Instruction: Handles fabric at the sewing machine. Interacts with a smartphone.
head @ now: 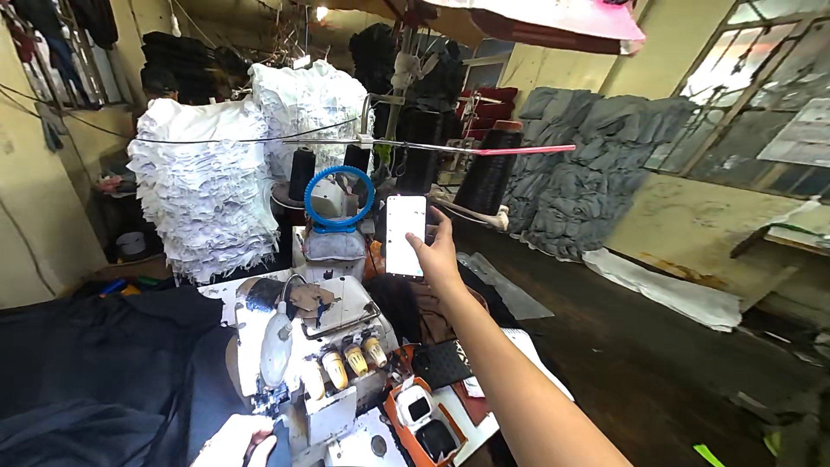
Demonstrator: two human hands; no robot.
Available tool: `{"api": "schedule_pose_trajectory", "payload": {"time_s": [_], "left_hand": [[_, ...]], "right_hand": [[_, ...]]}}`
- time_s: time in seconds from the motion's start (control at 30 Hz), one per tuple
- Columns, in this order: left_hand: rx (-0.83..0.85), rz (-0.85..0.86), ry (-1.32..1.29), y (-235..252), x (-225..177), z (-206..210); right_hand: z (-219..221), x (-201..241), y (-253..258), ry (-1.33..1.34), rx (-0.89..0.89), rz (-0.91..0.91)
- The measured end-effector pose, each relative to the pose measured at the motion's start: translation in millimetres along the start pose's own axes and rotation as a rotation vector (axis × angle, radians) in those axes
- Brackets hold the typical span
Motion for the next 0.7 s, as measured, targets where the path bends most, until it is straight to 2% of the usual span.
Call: {"api": "schedule_pose_trajectory", "payload": {"time_s": [0.13, 0.3, 0.53, 0.7], "left_hand": [[0.019, 0.074, -0.031, 2.1, 1.7, 4.4], [-0.006, 0.011, 0.013, -0.4, 2.2, 2.1], [-0.022, 0.012, 0.008, -0.9, 3.3, 1.8], [-0.03, 0.022, 0.009, -1.2, 2.4, 1.1]], "right_hand": [[-1.5, -2.7, 3.5, 0.016, -0.009, 0.001], [-0.8, -0.4, 9.6, 0.023, -0.013, -0.002], [-0.1, 1.5, 14.6, -0.027, -0.021, -0.022], [-9.5, -1.4, 3.3, 0.066, -0.049, -0.006]]}}
Point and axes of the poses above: each hand's wrist, its own y-axis towards the middle knuckle, its own z-axis out of the palm, x = y × z, the point moved 7 cm from there along y, towards the middle knuckle, and after that the axes turned 7 degrees about -z, right-handed, at the moved point
